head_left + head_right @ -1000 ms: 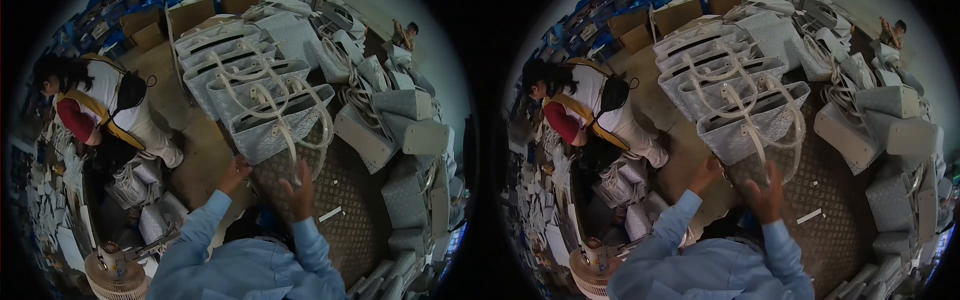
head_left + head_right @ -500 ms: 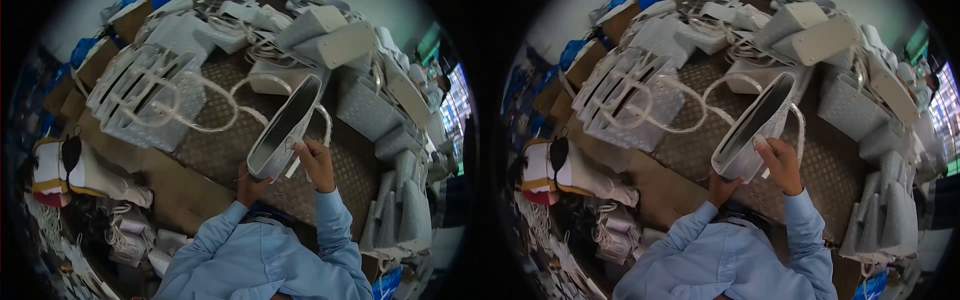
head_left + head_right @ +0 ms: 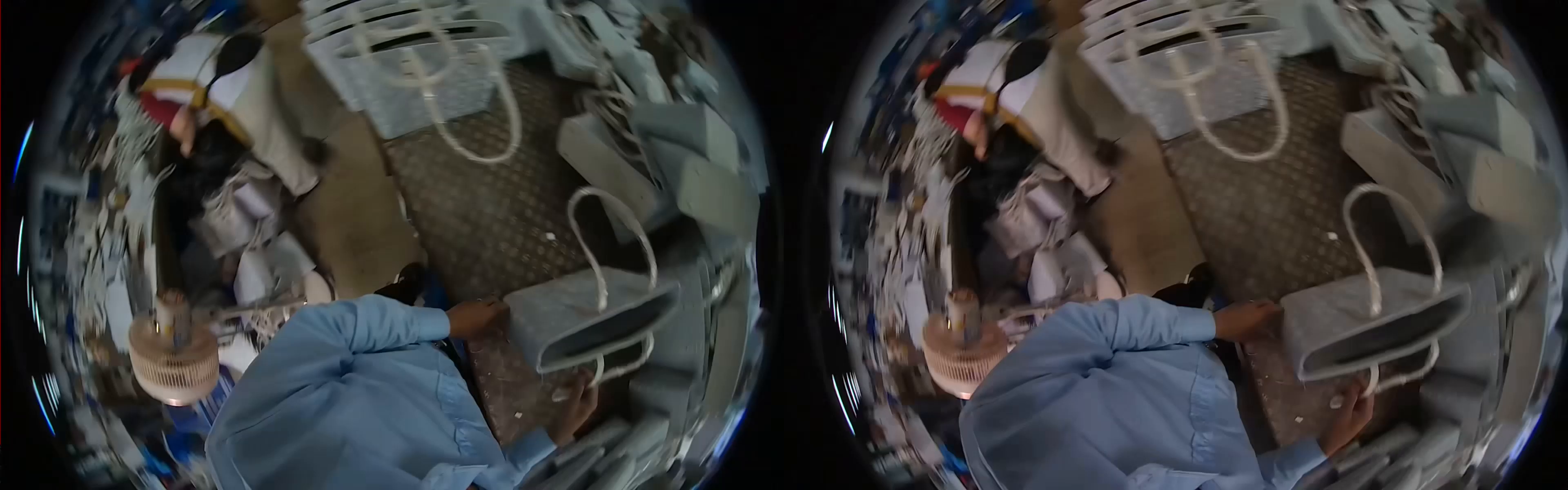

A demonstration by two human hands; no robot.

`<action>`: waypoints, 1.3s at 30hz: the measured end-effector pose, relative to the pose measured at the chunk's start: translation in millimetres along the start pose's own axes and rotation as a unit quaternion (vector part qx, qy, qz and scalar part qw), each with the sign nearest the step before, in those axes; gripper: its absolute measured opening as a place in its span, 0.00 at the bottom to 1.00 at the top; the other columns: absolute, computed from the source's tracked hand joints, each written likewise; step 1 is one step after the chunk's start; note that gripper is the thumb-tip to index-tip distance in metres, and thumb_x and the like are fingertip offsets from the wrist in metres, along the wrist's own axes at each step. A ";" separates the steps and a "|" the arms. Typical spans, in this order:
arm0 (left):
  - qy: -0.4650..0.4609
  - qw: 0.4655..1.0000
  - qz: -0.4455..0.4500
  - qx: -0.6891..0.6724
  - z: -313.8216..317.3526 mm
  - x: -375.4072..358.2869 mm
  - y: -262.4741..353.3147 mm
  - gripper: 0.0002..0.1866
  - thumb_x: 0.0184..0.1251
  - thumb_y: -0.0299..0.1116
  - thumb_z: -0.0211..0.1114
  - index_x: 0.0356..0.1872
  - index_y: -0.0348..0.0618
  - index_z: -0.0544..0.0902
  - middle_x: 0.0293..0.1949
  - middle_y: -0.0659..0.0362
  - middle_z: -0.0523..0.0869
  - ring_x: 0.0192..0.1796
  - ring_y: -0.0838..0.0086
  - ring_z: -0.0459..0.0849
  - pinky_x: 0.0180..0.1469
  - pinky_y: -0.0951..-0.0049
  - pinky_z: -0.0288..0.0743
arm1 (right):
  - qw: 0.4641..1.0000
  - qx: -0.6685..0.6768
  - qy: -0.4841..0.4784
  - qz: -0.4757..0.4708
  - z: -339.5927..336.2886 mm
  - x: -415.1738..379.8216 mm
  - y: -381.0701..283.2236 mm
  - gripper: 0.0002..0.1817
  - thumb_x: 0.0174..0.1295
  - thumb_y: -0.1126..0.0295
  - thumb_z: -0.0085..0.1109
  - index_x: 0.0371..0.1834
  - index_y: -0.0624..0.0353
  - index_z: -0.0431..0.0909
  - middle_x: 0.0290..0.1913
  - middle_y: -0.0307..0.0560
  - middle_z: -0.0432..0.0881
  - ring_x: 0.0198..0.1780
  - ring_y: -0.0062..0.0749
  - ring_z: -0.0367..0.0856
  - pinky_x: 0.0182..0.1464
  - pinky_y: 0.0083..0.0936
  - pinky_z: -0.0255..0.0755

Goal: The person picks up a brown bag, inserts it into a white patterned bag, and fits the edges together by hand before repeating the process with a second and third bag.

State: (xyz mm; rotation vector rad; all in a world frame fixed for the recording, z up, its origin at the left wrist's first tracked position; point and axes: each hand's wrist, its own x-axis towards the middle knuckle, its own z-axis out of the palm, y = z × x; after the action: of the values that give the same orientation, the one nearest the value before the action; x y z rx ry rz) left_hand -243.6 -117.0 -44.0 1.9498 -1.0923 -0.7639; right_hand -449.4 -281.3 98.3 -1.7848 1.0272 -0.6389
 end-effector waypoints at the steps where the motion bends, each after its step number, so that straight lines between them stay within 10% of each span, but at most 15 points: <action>1: -0.060 0.998 -0.018 -0.012 -10.3 -3.6 -9.3 0.24 0.63 0.46 0.63 0.53 0.40 0.77 0.52 0.46 0.79 0.50 0.51 0.80 0.53 0.57 0.72 | 0.999 -0.004 -0.041 -0.002 -16.3 4.0 27.1 0.18 0.68 0.65 0.53 0.53 0.69 0.75 0.42 0.46 0.80 0.42 0.27 0.78 0.45 0.22 0.71; 7: -0.096 0.974 -0.202 -0.035 -66.0 -22.6 -106.7 0.21 0.69 0.46 0.57 0.27 0.38 0.84 0.25 0.51 0.84 0.34 0.53 0.83 0.43 0.53 0.74 | 0.982 -0.126 -0.018 -0.143 -47.0 50.7 -67.3 0.19 0.67 0.67 0.55 0.56 0.69 0.73 0.46 0.50 0.81 0.46 0.30 0.79 0.49 0.25 0.72; 9: -0.035 0.967 -0.249 -0.036 -97.0 -43.9 -124.4 0.18 0.66 0.45 0.60 0.31 0.38 0.83 0.32 0.49 0.84 0.38 0.51 0.83 0.44 0.54 0.74 | 0.963 -0.096 -0.034 -0.251 -13.2 59.9 -124.8 0.20 0.67 0.67 0.56 0.57 0.69 0.73 0.47 0.51 0.81 0.48 0.31 0.79 0.50 0.26 0.72; 14: 0.125 0.962 -0.237 -0.049 -89.2 -108.6 -203.1 0.14 0.62 0.39 0.61 0.39 0.38 0.83 0.37 0.47 0.85 0.42 0.49 0.83 0.45 0.55 0.75 | 0.875 0.062 -0.423 -0.229 135.3 26.3 -171.8 0.22 0.66 0.68 0.57 0.60 0.68 0.71 0.51 0.54 0.81 0.51 0.34 0.79 0.53 0.29 0.72; 17: 0.291 0.900 -0.293 -0.141 -104.2 -157.1 -200.6 0.12 0.60 0.35 0.60 0.40 0.38 0.82 0.35 0.46 0.85 0.42 0.50 0.83 0.45 0.56 0.75 | 0.788 -0.143 -0.558 -0.218 272.0 11.7 -126.4 0.25 0.65 0.64 0.58 0.63 0.64 0.70 0.50 0.54 0.82 0.54 0.36 0.79 0.57 0.30 0.71; 23: 0.316 0.857 -0.295 -0.282 -191.4 -228.7 -233.4 0.09 0.66 0.33 0.58 0.36 0.37 0.81 0.26 0.52 0.84 0.29 0.65 0.84 0.35 0.65 0.76 | 0.844 -0.258 -0.397 -0.251 442.4 66.6 -30.4 0.29 0.65 0.56 0.58 0.64 0.63 0.69 0.59 0.63 0.74 0.60 0.52 0.73 0.60 0.40 0.68; 26: 0.352 0.856 -0.263 -0.273 -245.2 -261.3 -264.3 0.16 0.71 0.41 0.58 0.34 0.35 0.81 0.23 0.57 0.82 0.26 0.74 0.82 0.32 0.72 0.75 | 0.937 -0.272 -0.133 -0.173 470.7 108.1 3.0 0.30 0.66 0.54 0.56 0.65 0.61 0.68 0.66 0.67 0.64 0.67 0.56 0.64 0.64 0.44 0.64; 29: 0.421 0.803 -0.308 -0.290 -308.5 -277.2 -266.8 0.18 0.72 0.43 0.58 0.35 0.35 0.82 0.23 0.59 0.81 0.26 0.77 0.80 0.31 0.73 0.74 | 0.887 -0.439 -0.120 -0.079 495.0 91.0 -10.1 0.31 0.67 0.50 0.53 0.66 0.59 0.66 0.69 0.67 0.59 0.70 0.60 0.58 0.67 0.49 0.60; 31: 0.420 0.808 -0.317 -0.266 -320.1 -269.7 -303.8 0.18 0.71 0.43 0.58 0.35 0.34 0.82 0.23 0.58 0.82 0.26 0.77 0.81 0.32 0.74 0.74 | 0.855 -0.460 -0.051 -0.233 509.0 84.1 20.5 0.32 0.68 0.48 0.50 0.68 0.58 0.64 0.70 0.65 0.59 0.71 0.60 0.57 0.68 0.51 0.58; 34: 0.441 0.791 -0.313 -0.285 -364.5 -226.6 -301.2 0.18 0.70 0.43 0.59 0.36 0.34 0.82 0.25 0.57 0.83 0.28 0.76 0.81 0.34 0.74 0.75 | 0.850 -0.477 -0.012 -0.222 520.3 74.5 19.3 0.31 0.70 0.48 0.45 0.69 0.56 0.63 0.71 0.64 0.58 0.73 0.60 0.54 0.69 0.52 0.55; 39: 0.292 0.869 -0.258 -0.305 -435.0 -127.7 -322.0 0.14 0.71 0.38 0.59 0.41 0.34 0.82 0.35 0.56 0.85 0.38 0.72 0.84 0.39 0.73 0.77 | 0.860 -0.483 0.009 -0.165 534.3 62.7 0.5 0.30 0.71 0.48 0.39 0.69 0.55 0.62 0.72 0.64 0.56 0.74 0.59 0.50 0.71 0.53 0.51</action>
State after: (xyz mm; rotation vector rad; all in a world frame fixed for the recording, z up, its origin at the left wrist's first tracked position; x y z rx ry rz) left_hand 175.6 247.7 -65.1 1.7204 0.0630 -0.6129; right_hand -1.8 -83.6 -125.5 -2.8848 1.1597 -0.3337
